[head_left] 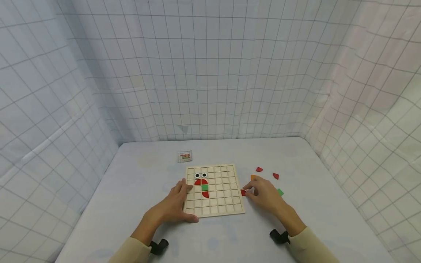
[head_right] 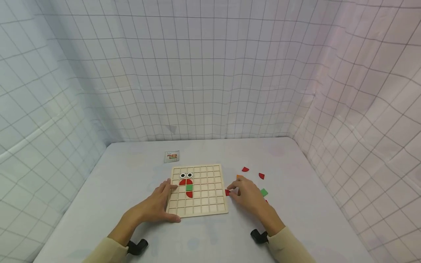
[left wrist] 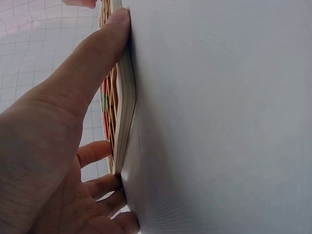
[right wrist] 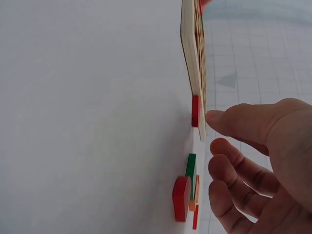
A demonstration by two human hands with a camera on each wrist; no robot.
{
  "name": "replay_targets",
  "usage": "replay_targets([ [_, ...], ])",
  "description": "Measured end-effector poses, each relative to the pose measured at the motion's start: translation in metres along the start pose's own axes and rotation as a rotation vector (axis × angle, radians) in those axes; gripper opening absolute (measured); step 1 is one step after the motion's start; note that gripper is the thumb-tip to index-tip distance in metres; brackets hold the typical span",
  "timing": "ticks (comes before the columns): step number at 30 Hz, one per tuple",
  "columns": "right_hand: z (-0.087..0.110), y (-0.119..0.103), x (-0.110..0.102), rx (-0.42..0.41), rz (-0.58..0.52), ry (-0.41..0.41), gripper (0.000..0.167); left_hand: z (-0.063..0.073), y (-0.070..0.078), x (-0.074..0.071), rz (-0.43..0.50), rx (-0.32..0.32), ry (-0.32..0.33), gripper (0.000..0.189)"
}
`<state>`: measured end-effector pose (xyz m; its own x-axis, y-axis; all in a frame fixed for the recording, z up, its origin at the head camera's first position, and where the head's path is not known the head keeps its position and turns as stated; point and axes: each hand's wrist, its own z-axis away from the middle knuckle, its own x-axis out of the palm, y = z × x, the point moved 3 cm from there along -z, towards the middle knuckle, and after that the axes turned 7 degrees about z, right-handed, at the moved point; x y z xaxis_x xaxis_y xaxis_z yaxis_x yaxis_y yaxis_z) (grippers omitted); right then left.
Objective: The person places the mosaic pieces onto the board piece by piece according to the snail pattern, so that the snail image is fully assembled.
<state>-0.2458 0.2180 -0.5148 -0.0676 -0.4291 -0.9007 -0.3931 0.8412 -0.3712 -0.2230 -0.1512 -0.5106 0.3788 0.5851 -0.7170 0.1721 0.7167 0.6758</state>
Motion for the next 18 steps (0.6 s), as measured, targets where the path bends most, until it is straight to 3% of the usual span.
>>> replay_targets([
  [7, 0.011, 0.019, -0.004, 0.103, -0.027, -0.072, 0.024, 0.000, -0.001, 0.002, 0.014, -0.007, -0.005, 0.127],
  [18, 0.013, 0.028, -0.008, 0.146, -0.063, -0.102, 0.021, 0.000, 0.002, 0.000, 0.003, -0.010, 0.004, 0.127],
])
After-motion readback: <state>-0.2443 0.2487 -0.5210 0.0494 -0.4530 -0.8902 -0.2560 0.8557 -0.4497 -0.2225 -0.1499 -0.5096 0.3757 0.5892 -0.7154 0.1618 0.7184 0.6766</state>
